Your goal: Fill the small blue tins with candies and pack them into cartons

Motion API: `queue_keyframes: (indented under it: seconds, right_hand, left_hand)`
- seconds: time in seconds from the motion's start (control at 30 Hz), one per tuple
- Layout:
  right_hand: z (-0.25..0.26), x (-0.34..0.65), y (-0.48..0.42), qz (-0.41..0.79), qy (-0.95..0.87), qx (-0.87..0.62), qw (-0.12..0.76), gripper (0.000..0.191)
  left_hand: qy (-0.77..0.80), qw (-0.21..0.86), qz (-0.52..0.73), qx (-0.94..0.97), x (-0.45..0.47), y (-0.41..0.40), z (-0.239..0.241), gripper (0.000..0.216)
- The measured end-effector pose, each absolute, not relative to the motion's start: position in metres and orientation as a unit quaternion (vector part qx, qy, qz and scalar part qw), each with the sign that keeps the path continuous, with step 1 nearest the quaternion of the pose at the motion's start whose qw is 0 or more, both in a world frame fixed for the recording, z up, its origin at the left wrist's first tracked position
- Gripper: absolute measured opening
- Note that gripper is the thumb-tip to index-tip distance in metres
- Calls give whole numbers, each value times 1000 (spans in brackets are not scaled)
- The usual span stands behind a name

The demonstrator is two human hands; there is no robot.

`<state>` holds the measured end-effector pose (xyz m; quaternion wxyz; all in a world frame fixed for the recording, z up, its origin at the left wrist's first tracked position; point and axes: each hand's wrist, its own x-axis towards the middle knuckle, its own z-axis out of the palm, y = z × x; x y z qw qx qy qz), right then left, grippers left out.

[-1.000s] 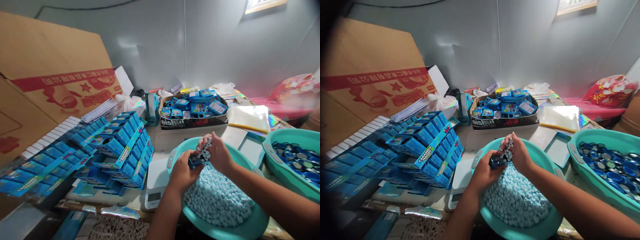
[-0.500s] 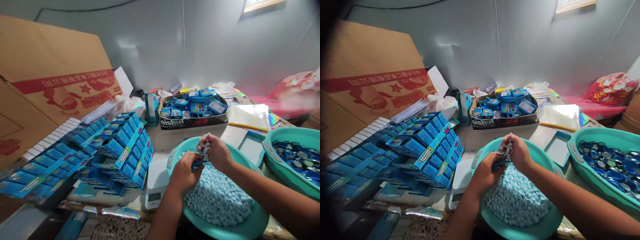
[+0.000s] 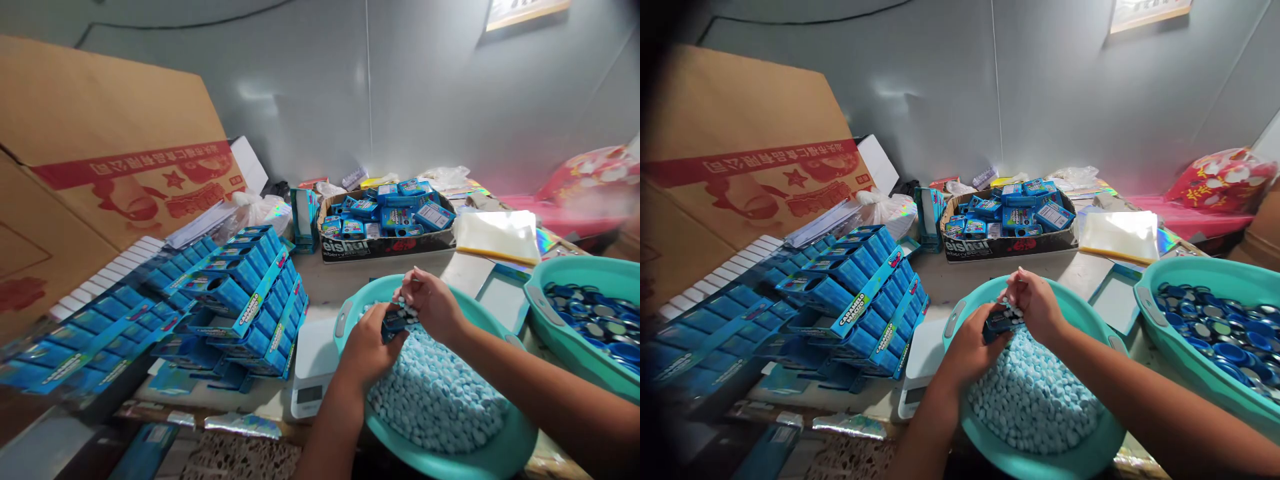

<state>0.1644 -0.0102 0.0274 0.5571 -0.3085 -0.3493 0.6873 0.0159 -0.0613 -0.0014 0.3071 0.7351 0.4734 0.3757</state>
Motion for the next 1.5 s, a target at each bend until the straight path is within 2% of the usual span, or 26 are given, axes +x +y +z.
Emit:
queue_keyframes:
  seconds: [0.23,0.37,0.47,0.57,0.7,0.8,0.93,1.07,1.2,1.33,1.43,1.5]
  right_hand:
    - [27,165,-8,679,-387,-320,536,35]
    - [22,168,-3,623,-428,-348,554,40]
    - [19,174,4,570,-472,-390,548,36]
    - [16,185,11,494,-582,-443,471,34]
    - [12,199,20,351,-750,-468,307,35]
    - [9,202,22,321,-787,-460,257,37]
    - [9,196,17,283,-792,-473,263,32]
    - [13,189,10,246,-790,-447,339,33]
    - [13,189,9,272,-784,-406,383,35]
    - [7,187,7,248,-800,-418,352,24]
    - [4,184,4,228,-813,-432,317,25]
    - [4,185,4,253,-796,-434,338,24]
  left_hand:
    - [465,292,378,745,17,-61,-2,30]
    - [482,308,395,719,17,-60,-1,35]
    - [515,309,405,689,17,-60,-1,35]
    - [533,298,409,678,18,-60,-1,23]
    - [529,278,426,679,20,-60,-1,15]
    - [528,280,429,677,20,-60,0,16]
    - [530,286,420,679,20,-59,-1,16]
    - [525,290,420,682,20,-57,-1,17]
    - [527,285,426,678,21,-58,0,19]
    - [513,284,429,687,21,-60,1,20]
    - [504,283,435,691,20,-60,1,23]
    - [515,279,440,681,20,-61,-1,25]
